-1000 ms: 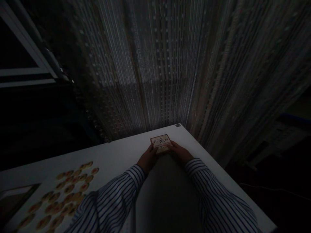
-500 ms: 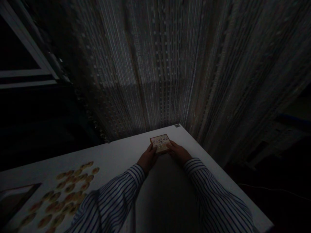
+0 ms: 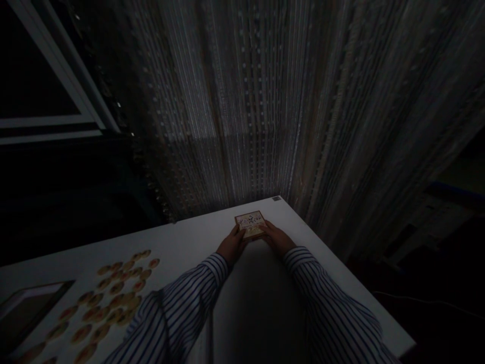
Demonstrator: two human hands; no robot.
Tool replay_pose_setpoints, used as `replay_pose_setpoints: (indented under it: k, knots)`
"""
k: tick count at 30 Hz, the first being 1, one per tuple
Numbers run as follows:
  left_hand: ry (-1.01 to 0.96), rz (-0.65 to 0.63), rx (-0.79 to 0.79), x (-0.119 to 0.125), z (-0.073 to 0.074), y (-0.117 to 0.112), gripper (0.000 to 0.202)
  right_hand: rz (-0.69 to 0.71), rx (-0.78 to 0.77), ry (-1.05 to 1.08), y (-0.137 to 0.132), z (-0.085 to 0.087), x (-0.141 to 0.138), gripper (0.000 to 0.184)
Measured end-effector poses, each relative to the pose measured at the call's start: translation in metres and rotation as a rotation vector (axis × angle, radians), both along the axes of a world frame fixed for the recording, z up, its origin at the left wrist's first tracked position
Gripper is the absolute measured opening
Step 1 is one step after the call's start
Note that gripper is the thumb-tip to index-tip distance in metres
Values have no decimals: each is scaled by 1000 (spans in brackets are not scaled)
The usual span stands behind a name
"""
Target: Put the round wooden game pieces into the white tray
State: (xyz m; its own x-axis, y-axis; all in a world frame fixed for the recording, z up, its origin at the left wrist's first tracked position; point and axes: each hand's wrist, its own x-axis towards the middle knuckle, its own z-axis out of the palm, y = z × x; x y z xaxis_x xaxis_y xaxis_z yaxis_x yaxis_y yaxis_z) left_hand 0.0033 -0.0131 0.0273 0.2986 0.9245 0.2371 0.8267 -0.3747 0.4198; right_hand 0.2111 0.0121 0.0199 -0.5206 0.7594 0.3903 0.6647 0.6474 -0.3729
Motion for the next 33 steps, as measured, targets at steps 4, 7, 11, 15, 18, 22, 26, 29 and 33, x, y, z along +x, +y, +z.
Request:
replay_pose_setpoints:
  k: [4, 7, 11, 15, 18, 22, 26, 29, 33]
  knots:
    - [8, 3, -12, 0, 2, -1, 48, 3, -7, 19, -1, 2, -1, 45]
    - [13, 7, -22, -1, 3, -3, 48, 14, -8, 28, -1, 2, -2, 45]
    - [18, 14, -40, 0, 6, -5, 48, 28, -5, 44, 2, -1, -1, 46]
    - [28, 18, -67, 1, 13, -10, 53, -15, -20, 34, 3, -8, 0, 47]
    - [38, 22, -90, -5, 21, -18, 60, -106, -32, 23, 2, -13, 2, 50]
    - [48, 33, -99, -21, 30, -29, 62, -139, -23, 22, -7, -14, 5, 56]
    - [48, 31, -81, -36, 40, -36, 52, -205, -40, 25, -21, -3, 6, 55]
    - [41, 27, -74, -43, 48, -42, 49, -221, -27, 13, -33, 8, 3, 54]
    - [19, 21, -68, -49, 61, -56, 44, -205, 57, 42, -50, 20, -9, 51]
